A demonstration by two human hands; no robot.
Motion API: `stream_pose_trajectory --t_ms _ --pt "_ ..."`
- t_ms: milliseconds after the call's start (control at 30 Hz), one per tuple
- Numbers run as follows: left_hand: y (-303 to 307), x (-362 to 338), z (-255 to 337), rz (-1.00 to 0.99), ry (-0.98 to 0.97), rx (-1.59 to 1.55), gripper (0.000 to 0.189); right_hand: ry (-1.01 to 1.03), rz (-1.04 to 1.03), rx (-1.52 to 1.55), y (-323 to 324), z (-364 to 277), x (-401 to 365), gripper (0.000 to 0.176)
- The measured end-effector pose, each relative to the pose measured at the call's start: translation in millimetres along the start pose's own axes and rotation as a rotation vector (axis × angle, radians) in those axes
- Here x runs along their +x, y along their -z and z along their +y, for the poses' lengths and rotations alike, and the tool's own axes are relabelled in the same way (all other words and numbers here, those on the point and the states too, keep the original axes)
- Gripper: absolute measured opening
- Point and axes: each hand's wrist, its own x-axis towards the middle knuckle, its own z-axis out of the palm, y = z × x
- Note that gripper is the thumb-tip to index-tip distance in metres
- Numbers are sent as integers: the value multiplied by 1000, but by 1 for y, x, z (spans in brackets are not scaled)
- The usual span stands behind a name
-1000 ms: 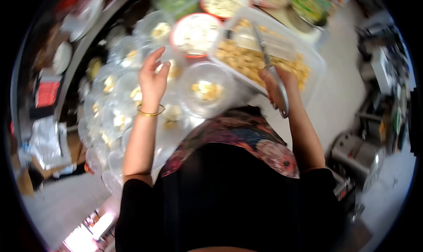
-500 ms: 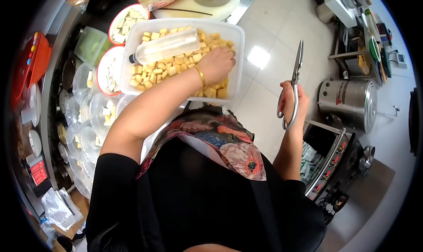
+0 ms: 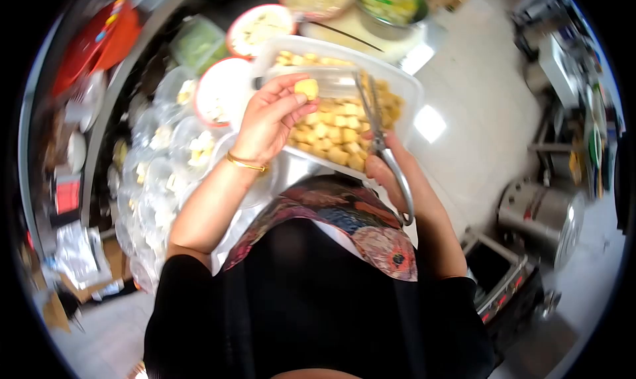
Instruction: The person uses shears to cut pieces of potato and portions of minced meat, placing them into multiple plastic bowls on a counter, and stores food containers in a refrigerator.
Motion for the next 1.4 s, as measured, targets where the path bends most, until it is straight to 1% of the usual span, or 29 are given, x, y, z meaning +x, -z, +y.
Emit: stream_pose_trajectory --t_ms 67,100,133,233,267,300,367,400,500,600,700,800,900,1000,1100,1200,1300,1333,1400 --pt "13 -29 15 139 -134 -53 29 65 -180 -129 -27 -31 22 41" --pt "20 -42 22 205 -206 -79 30 137 -278 -310 -37 -51 29 52" --pt "32 -57 29 275 -266 -85 31 180 -319 -333 -53 -63 38 57" --pt "62 -98 45 403 -462 -137 30 266 -415 -464 -107 -86 60 66" --pt "73 -109 47 489 -498 -174 28 285 -436 -521 -126 -90 66 69" --pt "66 -125 46 526 -535 -159 27 332 -492 -546 -130 -99 55 68" --pt "84 -150 46 618 -568 -142 25 382 -619 -589 -157 -107 56 65" --pt "95 -160 45 665 -592 -152 22 423 -578 -605 -179 -84 66 82" --pt "126 -177 47 710 -631 -172 20 375 -680 -639 -220 -83 81 84" --pt "149 -184 53 743 -545 -217 17 390 -693 -601 -247 -83 88 81" --pt "170 -182 63 720 -491 -192 14 336 -648 -648 -262 -89 94 68" --pt "200 -168 74 686 -421 -186 13 284 -585 -652 -270 -103 103 60" --pt "230 -146 83 593 -331 -161 14 394 -483 -565 -282 -88 128 54" --pt "247 -121 91 565 -286 -144 15 325 -427 -553 -288 -79 152 52" --pt "269 -90 96 567 -212 -165 17 304 -378 -613 -295 -70 182 58" --pt "286 -63 103 578 -174 -170 18 196 -356 -669 -301 -69 207 53" --pt "296 -43 109 625 -109 -110 17 269 -336 -641 -300 -75 217 56" --pt "297 -38 109 648 -86 -81 16 141 -372 -620 -298 -80 217 56" --pt "301 -32 109 665 -113 57 16 -109 -443 -568 -293 -98 214 57"
